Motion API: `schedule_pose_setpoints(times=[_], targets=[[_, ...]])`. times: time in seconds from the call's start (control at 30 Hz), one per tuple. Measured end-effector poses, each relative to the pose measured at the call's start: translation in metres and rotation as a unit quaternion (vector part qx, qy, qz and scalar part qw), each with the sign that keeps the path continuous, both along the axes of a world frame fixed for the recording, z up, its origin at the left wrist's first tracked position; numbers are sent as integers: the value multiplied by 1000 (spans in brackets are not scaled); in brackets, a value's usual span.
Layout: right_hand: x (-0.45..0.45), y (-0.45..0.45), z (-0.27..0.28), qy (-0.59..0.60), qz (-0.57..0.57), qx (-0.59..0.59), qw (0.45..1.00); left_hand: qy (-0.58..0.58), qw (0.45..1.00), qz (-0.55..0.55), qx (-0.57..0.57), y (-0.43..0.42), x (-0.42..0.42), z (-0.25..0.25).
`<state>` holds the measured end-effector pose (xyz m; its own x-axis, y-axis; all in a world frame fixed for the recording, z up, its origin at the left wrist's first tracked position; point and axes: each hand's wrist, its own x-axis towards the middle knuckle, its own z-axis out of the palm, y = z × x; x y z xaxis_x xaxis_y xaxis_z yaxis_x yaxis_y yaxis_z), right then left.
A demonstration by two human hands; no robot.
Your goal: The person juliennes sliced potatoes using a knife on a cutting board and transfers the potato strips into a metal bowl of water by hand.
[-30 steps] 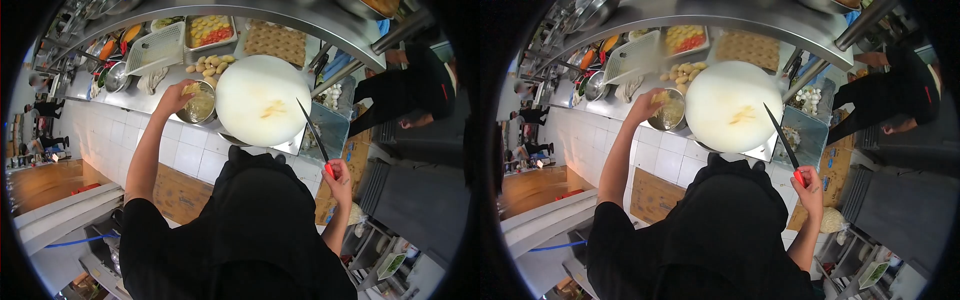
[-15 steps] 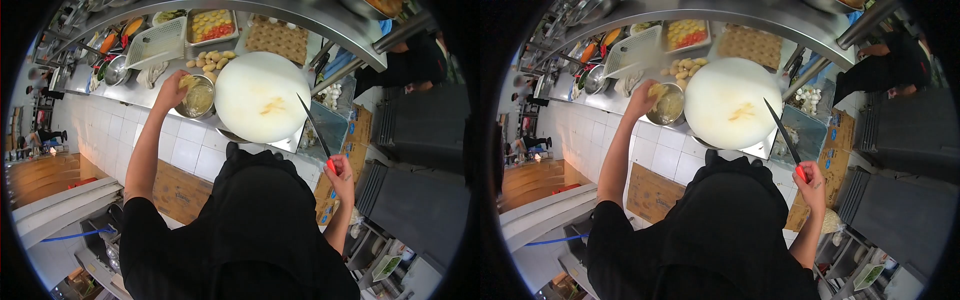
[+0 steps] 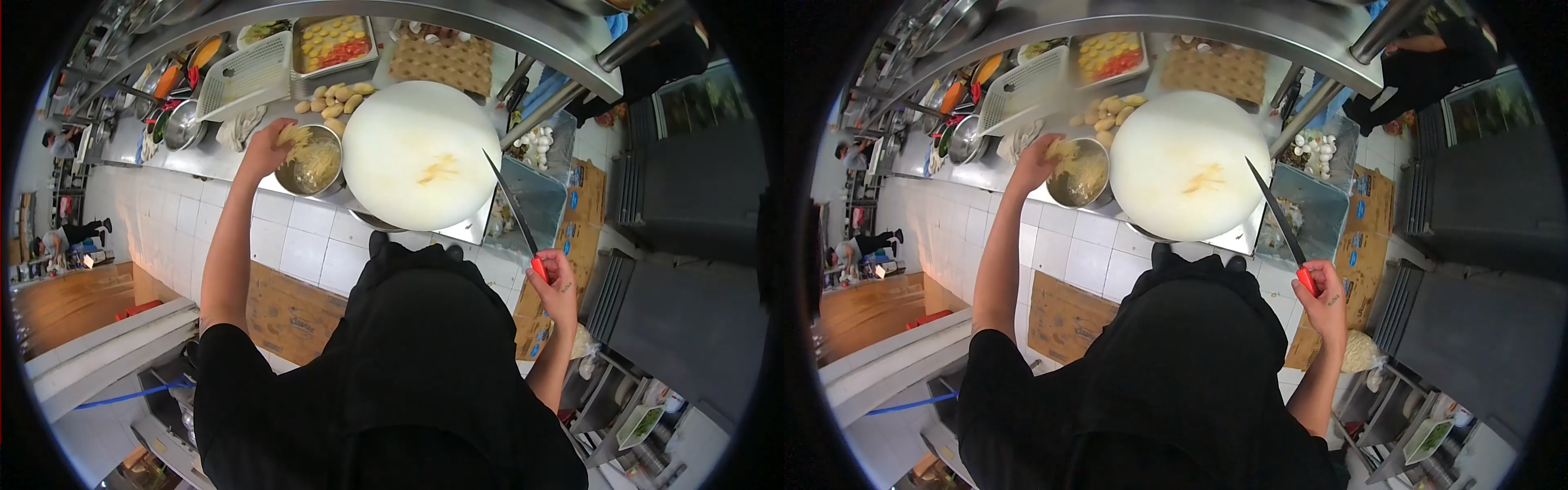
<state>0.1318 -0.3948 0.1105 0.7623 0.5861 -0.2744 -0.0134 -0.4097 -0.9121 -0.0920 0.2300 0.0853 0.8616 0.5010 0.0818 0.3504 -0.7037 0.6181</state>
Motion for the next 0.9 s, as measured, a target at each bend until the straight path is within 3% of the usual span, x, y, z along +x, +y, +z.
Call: schedule_pose_setpoints(times=[0.07,0.4,0.47,0.5,0.57,0.7,0.77,0.9], targets=[[-3,0,-1,-3,-11,1,1000,67,997,35,31,-7,4,9],[-3,-1,0,4,-13,-3,1000,5,996,30,80,-11,0,1],[-2,1,3,-2,-10,-3,1000,14,998,46,-45,-11,-3,1],[-1,1,3,-2,-9,-3,1000,14,998,48,-46,-13,-3,-1],[0,1,3,-5,-3,-9,1000,-48,989,21,-135,-18,-3,-4],[2,0,1,-3,-1,0,1000,-11,992,29,-124,-23,-2,2],[2,0,0,-2,-1,2,1000,51,996,40,-54,-23,-1,-2],[2,-2,-1,-4,-3,-3,1000,-14,996,38,-80,-20,0,-10]])
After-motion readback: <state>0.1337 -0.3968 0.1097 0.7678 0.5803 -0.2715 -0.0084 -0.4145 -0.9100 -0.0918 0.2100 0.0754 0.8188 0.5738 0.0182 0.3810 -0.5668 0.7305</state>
